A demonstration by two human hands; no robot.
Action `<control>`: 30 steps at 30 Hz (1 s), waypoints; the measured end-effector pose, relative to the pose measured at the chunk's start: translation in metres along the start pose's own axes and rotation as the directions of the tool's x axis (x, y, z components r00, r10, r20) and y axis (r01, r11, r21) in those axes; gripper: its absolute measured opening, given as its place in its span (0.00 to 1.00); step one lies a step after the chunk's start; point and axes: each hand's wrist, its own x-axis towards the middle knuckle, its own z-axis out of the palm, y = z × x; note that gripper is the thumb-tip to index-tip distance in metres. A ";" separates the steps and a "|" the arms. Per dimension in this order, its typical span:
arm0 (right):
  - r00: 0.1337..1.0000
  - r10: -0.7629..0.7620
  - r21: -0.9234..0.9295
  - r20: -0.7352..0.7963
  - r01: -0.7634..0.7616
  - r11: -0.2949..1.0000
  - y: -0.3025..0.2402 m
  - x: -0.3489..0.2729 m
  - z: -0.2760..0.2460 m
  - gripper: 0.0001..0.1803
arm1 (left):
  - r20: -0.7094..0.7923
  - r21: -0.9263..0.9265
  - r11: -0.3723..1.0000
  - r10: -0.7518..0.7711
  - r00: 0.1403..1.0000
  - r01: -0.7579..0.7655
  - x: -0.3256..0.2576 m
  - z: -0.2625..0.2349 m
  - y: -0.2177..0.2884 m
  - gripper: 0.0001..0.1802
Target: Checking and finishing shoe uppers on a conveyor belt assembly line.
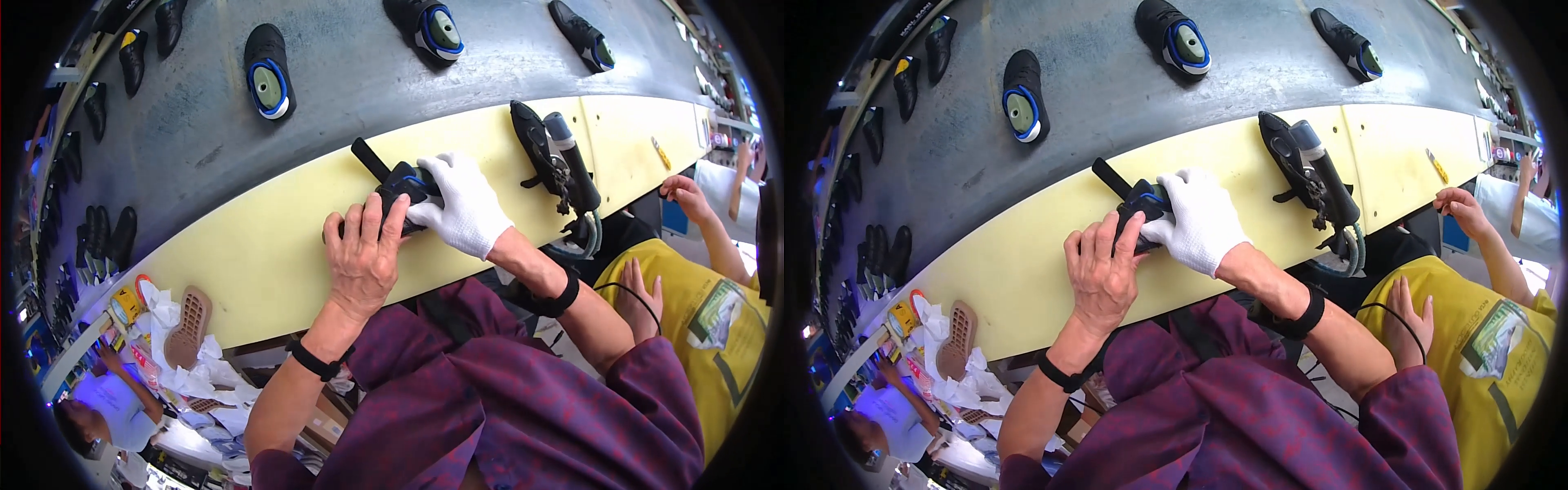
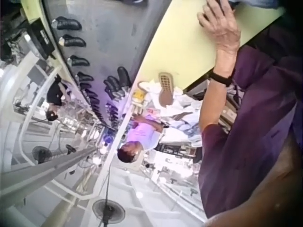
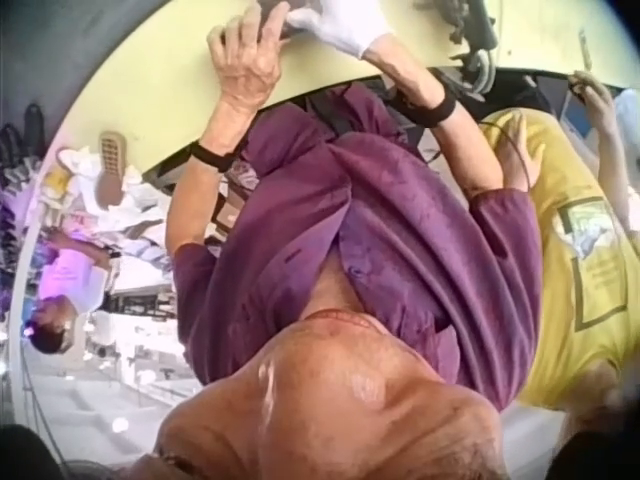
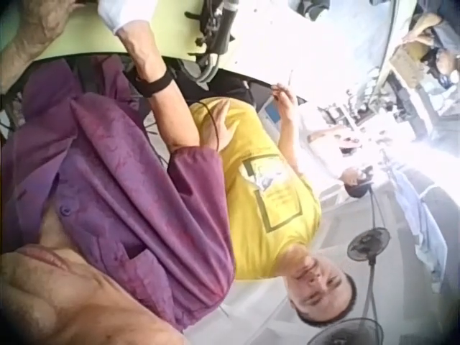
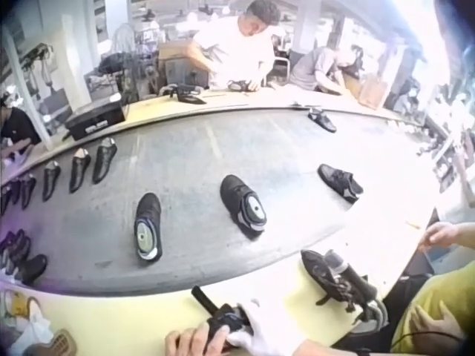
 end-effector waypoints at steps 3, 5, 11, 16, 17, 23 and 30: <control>0.999 -0.004 -0.046 -0.050 0.002 0.999 0.000 0.003 0.004 0.34 | 0.044 0.032 0.999 -0.029 0.999 0.028 0.002 0.000 0.000 0.32; 0.997 -0.029 -0.072 -0.072 0.024 0.997 -0.001 0.007 0.004 0.33 | 0.041 0.013 0.998 -0.054 0.998 0.053 0.001 0.001 0.002 0.33; 0.999 0.031 -0.089 -0.043 -0.035 0.995 0.000 0.018 0.005 0.29 | -0.060 -0.131 0.985 -0.123 0.991 0.114 -0.001 0.010 0.002 0.33; 0.994 0.105 -0.046 0.021 -0.104 0.994 0.005 0.027 0.003 0.30 | -0.059 -0.047 0.999 -0.012 0.998 0.009 0.000 0.005 -0.002 0.29; 0.995 0.097 -0.046 0.018 -0.096 0.994 0.005 0.031 0.000 0.30 | -0.065 -0.041 0.999 -0.012 0.998 0.009 0.001 0.004 -0.003 0.29; 0.892 0.239 -0.206 0.383 -0.170 0.964 -0.019 0.075 -0.032 0.29 | 0.002 -0.099 0.995 0.009 1.000 -0.009 0.001 -0.006 -0.012 0.33; 0.791 -0.486 -0.191 0.371 0.578 0.794 -0.012 0.148 -0.010 0.15 | 0.072 -0.048 0.999 0.008 0.997 -0.004 0.007 -0.016 -0.002 0.33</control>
